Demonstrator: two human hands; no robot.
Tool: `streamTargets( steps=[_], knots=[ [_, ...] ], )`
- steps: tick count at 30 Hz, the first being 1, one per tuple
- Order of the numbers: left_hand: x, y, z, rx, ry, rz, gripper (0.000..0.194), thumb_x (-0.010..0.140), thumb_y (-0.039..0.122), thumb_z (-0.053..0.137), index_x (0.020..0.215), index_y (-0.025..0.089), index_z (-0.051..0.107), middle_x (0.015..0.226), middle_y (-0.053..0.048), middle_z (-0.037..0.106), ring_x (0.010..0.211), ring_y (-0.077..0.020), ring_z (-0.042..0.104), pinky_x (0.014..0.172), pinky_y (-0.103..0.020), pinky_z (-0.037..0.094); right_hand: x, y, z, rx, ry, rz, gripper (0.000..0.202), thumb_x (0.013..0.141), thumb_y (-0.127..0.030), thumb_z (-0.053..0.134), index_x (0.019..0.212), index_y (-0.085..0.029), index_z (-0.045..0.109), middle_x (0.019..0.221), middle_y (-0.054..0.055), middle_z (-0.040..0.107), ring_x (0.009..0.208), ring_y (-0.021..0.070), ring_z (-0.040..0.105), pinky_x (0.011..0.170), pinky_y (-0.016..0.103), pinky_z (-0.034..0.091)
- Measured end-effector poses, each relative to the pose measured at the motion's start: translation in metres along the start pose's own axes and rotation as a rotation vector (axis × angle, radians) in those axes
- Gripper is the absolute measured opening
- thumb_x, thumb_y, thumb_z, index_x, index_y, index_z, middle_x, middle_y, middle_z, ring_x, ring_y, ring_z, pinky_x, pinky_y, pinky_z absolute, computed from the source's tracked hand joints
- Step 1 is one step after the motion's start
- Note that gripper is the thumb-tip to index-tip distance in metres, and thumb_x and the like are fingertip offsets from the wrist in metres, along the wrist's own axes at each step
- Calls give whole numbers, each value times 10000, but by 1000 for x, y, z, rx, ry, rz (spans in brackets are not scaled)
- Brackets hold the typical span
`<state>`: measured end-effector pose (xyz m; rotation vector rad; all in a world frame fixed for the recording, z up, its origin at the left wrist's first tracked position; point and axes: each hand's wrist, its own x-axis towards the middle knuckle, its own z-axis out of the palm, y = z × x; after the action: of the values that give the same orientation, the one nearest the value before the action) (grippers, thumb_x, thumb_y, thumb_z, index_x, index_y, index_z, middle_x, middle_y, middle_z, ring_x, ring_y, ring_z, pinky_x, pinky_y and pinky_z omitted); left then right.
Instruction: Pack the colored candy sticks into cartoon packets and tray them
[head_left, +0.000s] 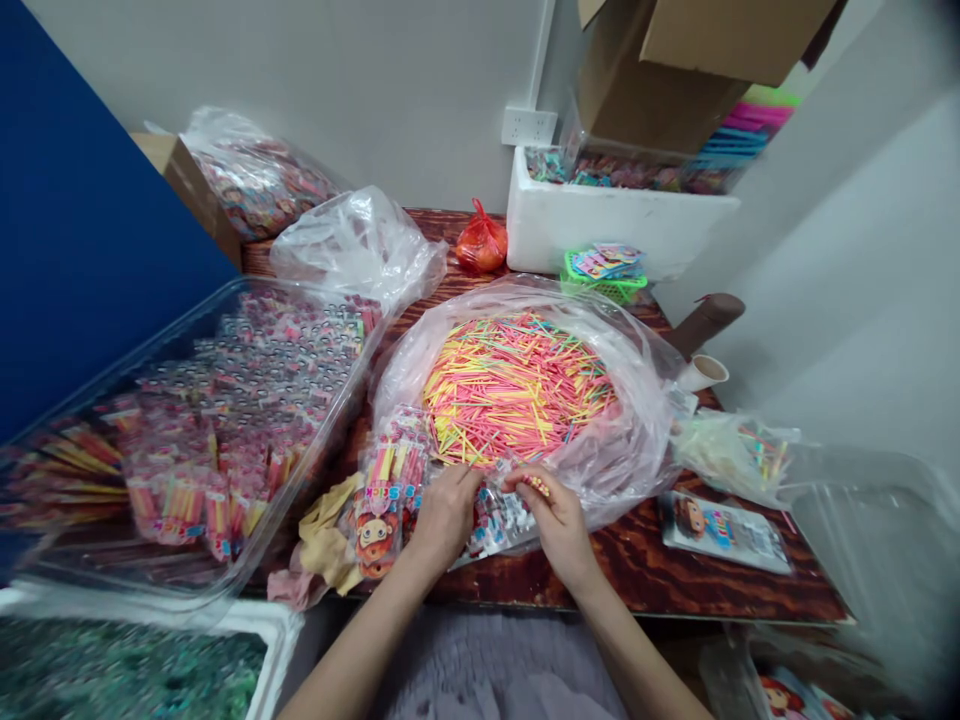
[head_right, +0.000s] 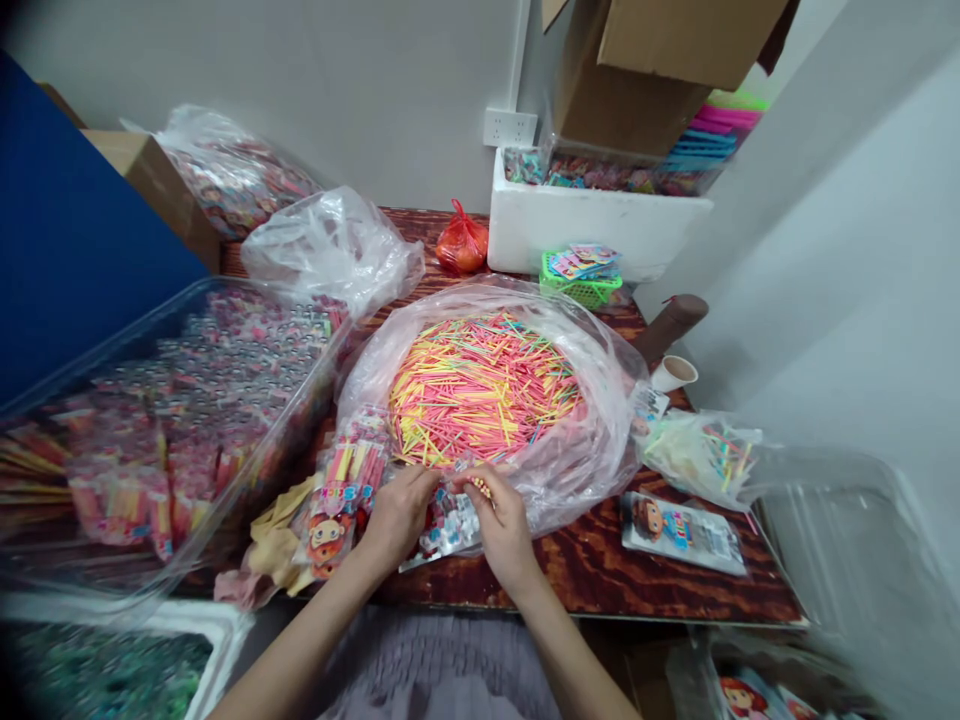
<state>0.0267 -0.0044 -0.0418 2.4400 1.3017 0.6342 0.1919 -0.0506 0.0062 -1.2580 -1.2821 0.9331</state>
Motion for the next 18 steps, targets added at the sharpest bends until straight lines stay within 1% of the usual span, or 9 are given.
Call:
streamTargets(
  steps=[2,3,4,5,7,9,11,14,18],
  knots=[
    [1,1,-1,-63,10,-27,345,899,70,402,1157,178,604,934,-81,659,860,-207,609,738,-304,480,-1,0,-1,9,-2,8,162,930,-264,528,917,-228,686,843,22,675,830,186,621,786,290,472],
    [2,2,-4,-121,31,-50,366,907,75,391,1195,185,589,970,-83,665,893,-207,615,765,-313,483,-1,1,-1,14,-1,10,163,931,-261,527,922,-227,686,850,22,678,834,185,623,789,289,470],
    [3,3,-7,-196,57,-75,361,916,87,384,1189,194,594,990,-79,669,917,-202,618,788,-315,484,-1,1,-1,16,0,11,164,932,-259,526,926,-227,687,857,21,681,834,184,625,791,288,468],
    [4,4,-11,-279,85,-102,332,924,103,383,1139,199,618,992,-70,671,929,-195,621,804,-313,482,-2,1,-1,16,1,11,165,933,-258,526,928,-226,687,860,21,683,834,183,627,791,287,467],
    [7,6,-20,-428,141,-159,266,927,134,404,976,198,657,955,-52,665,925,-182,619,819,-305,477,-3,2,-2,12,4,14,163,932,-262,528,926,-225,687,857,20,686,832,185,629,787,286,468],
    [9,8,-27,-522,181,-211,219,912,160,446,876,193,660,902,-42,647,896,-177,613,802,-297,474,-3,2,-4,10,3,18,162,929,-272,530,924,-221,684,856,22,687,832,188,633,780,288,473],
    [9,8,-30,-581,199,-254,177,892,180,491,859,188,664,879,-38,638,880,-178,607,790,-295,469,-2,3,-5,10,8,26,165,929,-284,528,918,-217,679,861,27,690,837,191,637,782,291,478],
    [7,8,-30,-707,191,-321,132,870,216,542,883,178,668,880,-38,649,863,-174,613,770,-284,471,1,3,-6,11,22,40,157,922,-290,536,908,-218,675,855,28,691,833,192,639,781,291,485],
    [5,10,-29,-826,201,-397,141,854,287,582,832,165,650,824,-26,641,795,-161,595,718,-256,462,2,2,1,38,-13,45,147,913,-276,543,886,-224,678,838,19,687,824,187,640,776,284,486]
  ],
)
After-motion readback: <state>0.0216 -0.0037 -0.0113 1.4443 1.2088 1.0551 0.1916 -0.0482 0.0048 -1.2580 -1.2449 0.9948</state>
